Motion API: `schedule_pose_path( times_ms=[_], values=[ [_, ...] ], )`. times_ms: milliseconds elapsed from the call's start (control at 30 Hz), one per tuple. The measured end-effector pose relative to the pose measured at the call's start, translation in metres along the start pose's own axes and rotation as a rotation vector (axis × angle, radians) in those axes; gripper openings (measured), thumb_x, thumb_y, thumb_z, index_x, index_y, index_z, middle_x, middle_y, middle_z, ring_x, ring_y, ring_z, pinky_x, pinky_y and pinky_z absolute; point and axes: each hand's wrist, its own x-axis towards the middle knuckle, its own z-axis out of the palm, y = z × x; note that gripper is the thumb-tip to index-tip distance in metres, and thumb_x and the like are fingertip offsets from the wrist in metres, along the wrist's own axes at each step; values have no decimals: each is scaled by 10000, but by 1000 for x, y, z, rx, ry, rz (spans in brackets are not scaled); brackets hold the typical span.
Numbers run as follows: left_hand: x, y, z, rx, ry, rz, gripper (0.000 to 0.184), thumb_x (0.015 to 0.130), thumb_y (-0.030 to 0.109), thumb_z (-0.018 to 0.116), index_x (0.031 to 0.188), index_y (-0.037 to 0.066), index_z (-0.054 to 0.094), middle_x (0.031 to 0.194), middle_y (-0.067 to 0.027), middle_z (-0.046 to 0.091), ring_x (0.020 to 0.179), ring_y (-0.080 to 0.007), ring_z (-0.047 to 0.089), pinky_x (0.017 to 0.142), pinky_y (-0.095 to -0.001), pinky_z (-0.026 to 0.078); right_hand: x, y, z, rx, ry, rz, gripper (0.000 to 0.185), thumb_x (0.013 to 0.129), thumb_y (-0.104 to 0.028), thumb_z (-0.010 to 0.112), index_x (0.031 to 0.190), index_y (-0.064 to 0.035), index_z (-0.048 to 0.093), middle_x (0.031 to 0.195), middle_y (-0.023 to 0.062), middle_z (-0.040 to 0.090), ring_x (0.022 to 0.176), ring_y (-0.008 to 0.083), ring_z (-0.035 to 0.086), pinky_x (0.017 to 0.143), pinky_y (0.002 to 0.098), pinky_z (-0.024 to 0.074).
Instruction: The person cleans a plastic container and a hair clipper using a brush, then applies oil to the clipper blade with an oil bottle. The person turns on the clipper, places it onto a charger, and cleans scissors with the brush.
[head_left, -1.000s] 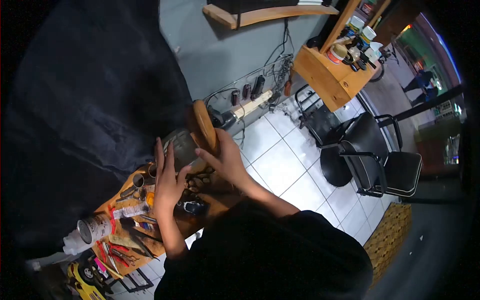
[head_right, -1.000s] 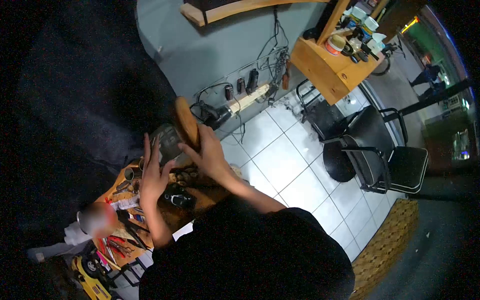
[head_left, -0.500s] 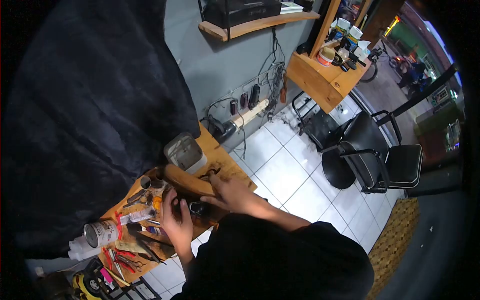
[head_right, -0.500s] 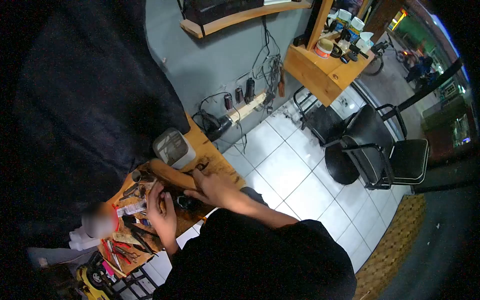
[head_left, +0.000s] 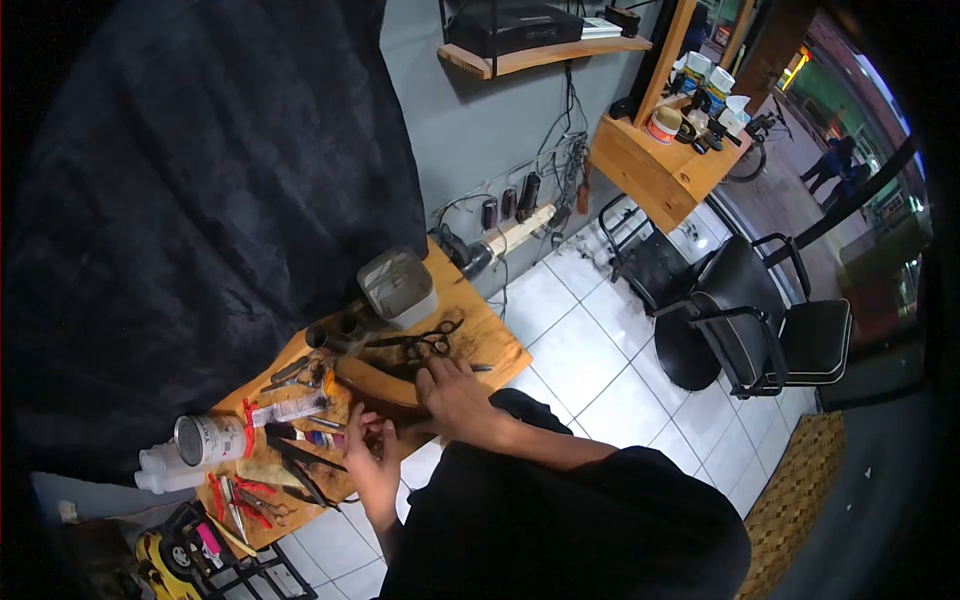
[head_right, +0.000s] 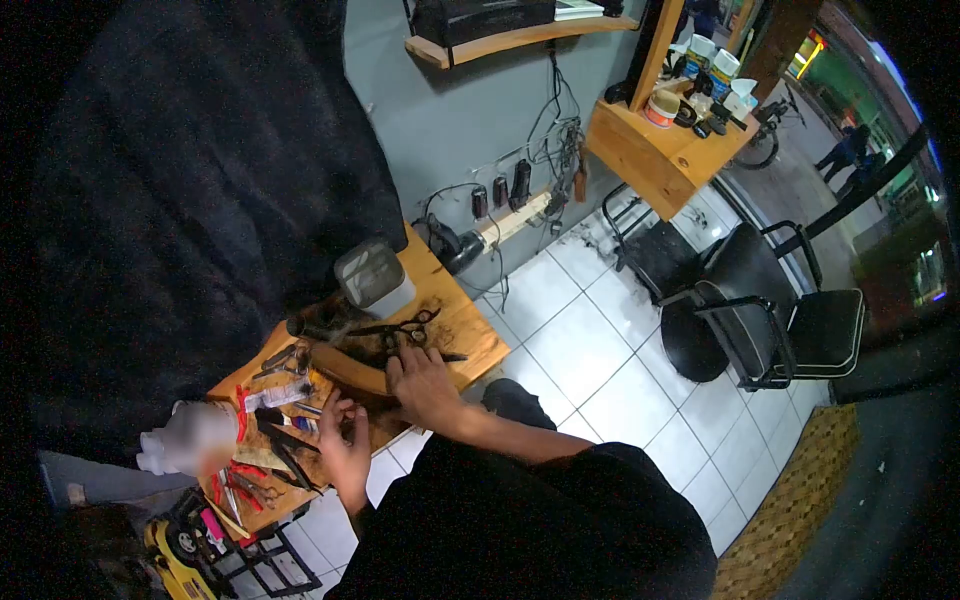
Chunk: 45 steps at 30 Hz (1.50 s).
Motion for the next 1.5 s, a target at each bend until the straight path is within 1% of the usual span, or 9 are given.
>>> schedule_pose_path(
  times_ms=[100, 400, 600, 900, 1000, 1033, 1133, 1367, 1500],
  values=[
    [-1, 1, -2, 19, -72, -23, 434, 896, 121, 622, 1280, -27, 485, 1075, -150, 631, 915, -196, 601, 808, -297, 477, 0, 1, 9, 20, 19, 20, 630, 638, -397, 793, 997, 25, 494, 1010, 198, 550, 1004, 342, 529, 852, 424, 381],
    [0, -22, 10, -83, -114, -43, 467, 903, 169, 628, 1265, -78, 469, 1139, -213, 611, 975, -216, 616, 852, -305, 498, 8, -1, 23, 61, 96, -5, 410, 701, -246, 737, 920, -8, 485, 957, 177, 565, 963, 331, 563, 816, 403, 403],
    [-2, -18, 14, -175, -116, -122, 468, 907, 137, 619, 1291, -69, 447, 1123, -198, 620, 978, -188, 617, 853, -280, 495, 8, 2, 21, 239, 127, 11, 497, 625, -158, 789, 959, 21, 468, 966, 207, 543, 931, 392, 560, 770, 462, 463],
    [-7, -23, 15, -401, -252, -137, 403, 981, 98, 492, 1356, -19, 403, 1142, -135, 602, 1037, -175, 590, 913, -281, 463, 3, 2, -11, 364, 83, 90, 586, 617, -235, 828, 997, 49, 485, 979, 241, 544, 902, 427, 570, 778, 456, 489],
    [-15, -21, 34, -949, -200, -365, 370, 1021, 240, 422, 1307, 6, 416, 1211, -126, 545, 1112, -222, 546, 947, -379, 459, 5, -9, -34, 405, 109, 54, 579, 624, -264, 836, 967, 45, 487, 976, 239, 545, 911, 418, 572, 760, 452, 485],
    [-12, -24, 40, -1120, -262, -299, 442, 1032, 344, 345, 1360, 48, 366, 1315, -116, 477, 1194, -236, 490, 994, -420, 426, 6, -13, -40, 430, 109, 32, 557, 636, -241, 829, 957, 48, 476, 951, 238, 540, 892, 424, 568, 744, 459, 481],
    [-7, -18, 44, -1493, -284, -456, 469, 1029, 386, 314, 1377, 75, 362, 1352, -95, 458, 1233, -253, 460, 1049, -445, 365, 9, -22, -52, 489, 103, -10, 520, 661, -204, 815, 933, 54, 456, 896, 237, 530, 851, 430, 562, 709, 471, 474],
    [-5, -47, 43, -1515, -410, -222, 575, 1003, 472, 319, 1445, 105, 291, 1440, -91, 389, 1317, -260, 391, 1109, -450, 295, 8, -28, -55, 494, 59, -12, 551, 652, -248, 822, 937, 54, 460, 922, 250, 546, 864, 426, 573, 717, 457, 482],
    [-4, -34, 40, -1548, -235, -331, 588, 994, 504, 337, 1433, 113, 329, 1410, -75, 430, 1291, -260, 425, 1082, -431, 350, 2, -28, -45, 465, -3, -9, 626, 624, -303, 846, 967, 73, 483, 944, 265, 571, 907, 427, 584, 761, 440, 476]
  ],
)
